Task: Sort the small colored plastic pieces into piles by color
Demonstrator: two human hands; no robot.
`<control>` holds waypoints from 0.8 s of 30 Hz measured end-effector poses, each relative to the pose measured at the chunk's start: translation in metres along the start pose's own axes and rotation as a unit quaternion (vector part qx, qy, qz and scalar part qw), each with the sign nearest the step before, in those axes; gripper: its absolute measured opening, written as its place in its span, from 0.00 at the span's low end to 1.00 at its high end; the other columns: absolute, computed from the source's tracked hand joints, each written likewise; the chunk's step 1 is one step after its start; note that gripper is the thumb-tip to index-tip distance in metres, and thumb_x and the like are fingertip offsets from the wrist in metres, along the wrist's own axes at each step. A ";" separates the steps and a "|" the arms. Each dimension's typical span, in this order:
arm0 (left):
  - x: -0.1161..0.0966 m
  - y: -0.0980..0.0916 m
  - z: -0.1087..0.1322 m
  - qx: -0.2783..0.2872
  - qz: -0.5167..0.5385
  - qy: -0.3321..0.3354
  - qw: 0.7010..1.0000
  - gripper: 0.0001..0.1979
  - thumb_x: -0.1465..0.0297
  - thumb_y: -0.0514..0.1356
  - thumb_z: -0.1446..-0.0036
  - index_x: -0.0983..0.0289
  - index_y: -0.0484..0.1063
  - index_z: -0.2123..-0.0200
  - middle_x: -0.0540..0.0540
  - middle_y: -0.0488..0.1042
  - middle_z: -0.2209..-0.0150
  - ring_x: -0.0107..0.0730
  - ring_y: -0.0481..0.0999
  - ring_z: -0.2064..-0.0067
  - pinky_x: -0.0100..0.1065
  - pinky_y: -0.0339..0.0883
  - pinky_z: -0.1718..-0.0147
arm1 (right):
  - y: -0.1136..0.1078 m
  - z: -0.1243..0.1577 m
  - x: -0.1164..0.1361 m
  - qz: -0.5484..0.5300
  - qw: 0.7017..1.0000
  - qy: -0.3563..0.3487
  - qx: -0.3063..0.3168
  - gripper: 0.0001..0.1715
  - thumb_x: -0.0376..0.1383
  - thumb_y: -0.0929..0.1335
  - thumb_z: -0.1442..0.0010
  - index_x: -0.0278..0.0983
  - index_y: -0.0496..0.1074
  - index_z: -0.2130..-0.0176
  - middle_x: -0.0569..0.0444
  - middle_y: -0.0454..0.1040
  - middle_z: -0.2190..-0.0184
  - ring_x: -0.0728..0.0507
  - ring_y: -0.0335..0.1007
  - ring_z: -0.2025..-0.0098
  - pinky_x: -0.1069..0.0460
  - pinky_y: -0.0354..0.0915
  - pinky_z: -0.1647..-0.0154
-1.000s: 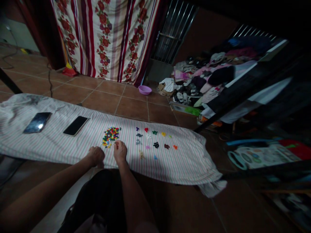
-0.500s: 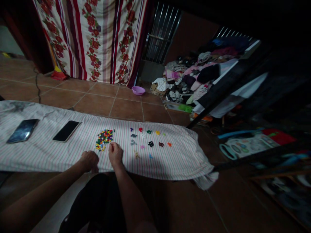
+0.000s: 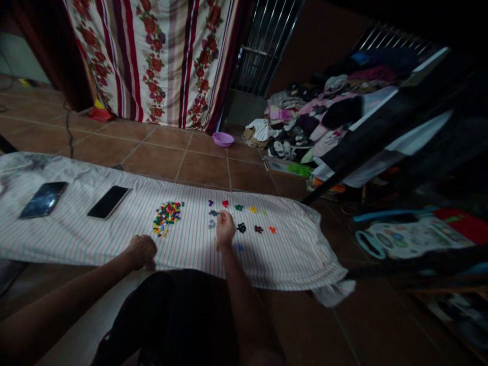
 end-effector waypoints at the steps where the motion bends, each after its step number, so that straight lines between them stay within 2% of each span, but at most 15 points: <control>1: 0.000 0.000 -0.001 0.002 0.001 0.000 1.000 0.15 0.69 0.65 0.49 0.64 0.79 0.56 0.70 0.77 0.51 0.54 0.73 0.47 0.51 0.67 0.53 | -0.009 -0.011 -0.010 -0.005 1.000 0.020 -0.017 0.18 0.39 0.62 0.42 0.36 0.73 0.57 0.47 0.79 0.62 0.44 0.76 0.60 0.49 0.71 0.55; 6: 0.000 0.000 -0.005 0.012 0.010 -0.013 1.000 0.15 0.63 0.67 0.50 0.64 0.79 0.59 0.69 0.77 0.52 0.53 0.73 0.48 0.49 0.67 0.54 | -0.045 -0.064 -0.048 0.055 0.994 0.086 -0.050 0.19 0.39 0.64 0.48 0.35 0.76 0.59 0.47 0.80 0.63 0.42 0.76 0.61 0.49 0.70 0.55; 11: -0.001 -0.001 -0.004 0.011 0.013 -0.023 1.000 0.17 0.61 0.66 0.48 0.66 0.79 0.58 0.71 0.77 0.52 0.53 0.73 0.49 0.50 0.66 0.54 | -0.059 -0.096 -0.069 0.090 0.988 0.121 -0.041 0.18 0.36 0.66 0.51 0.35 0.78 0.62 0.45 0.80 0.65 0.41 0.76 0.63 0.49 0.70 0.57; 16: -0.001 0.000 -0.005 0.016 0.014 -0.026 0.999 0.17 0.63 0.67 0.50 0.65 0.79 0.58 0.70 0.77 0.52 0.54 0.73 0.49 0.50 0.67 0.54 | -0.057 -0.107 -0.079 0.108 0.987 0.117 -0.013 0.18 0.33 0.65 0.53 0.35 0.80 0.63 0.47 0.81 0.67 0.41 0.76 0.63 0.49 0.70 0.56; 24: -0.002 0.000 -0.005 0.012 0.012 -0.026 1.000 0.15 0.66 0.64 0.48 0.65 0.79 0.57 0.70 0.77 0.53 0.54 0.74 0.49 0.51 0.67 0.54 | -0.052 -0.106 -0.082 0.081 0.990 0.119 0.014 0.18 0.33 0.65 0.53 0.35 0.79 0.62 0.46 0.81 0.66 0.41 0.78 0.62 0.46 0.71 0.52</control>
Point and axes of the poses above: each hand's wrist, its own z-axis away from the middle knuckle, its own y-axis out of the palm, x = y × z, the point moved 5 cm from there along -z, towards the middle knuckle
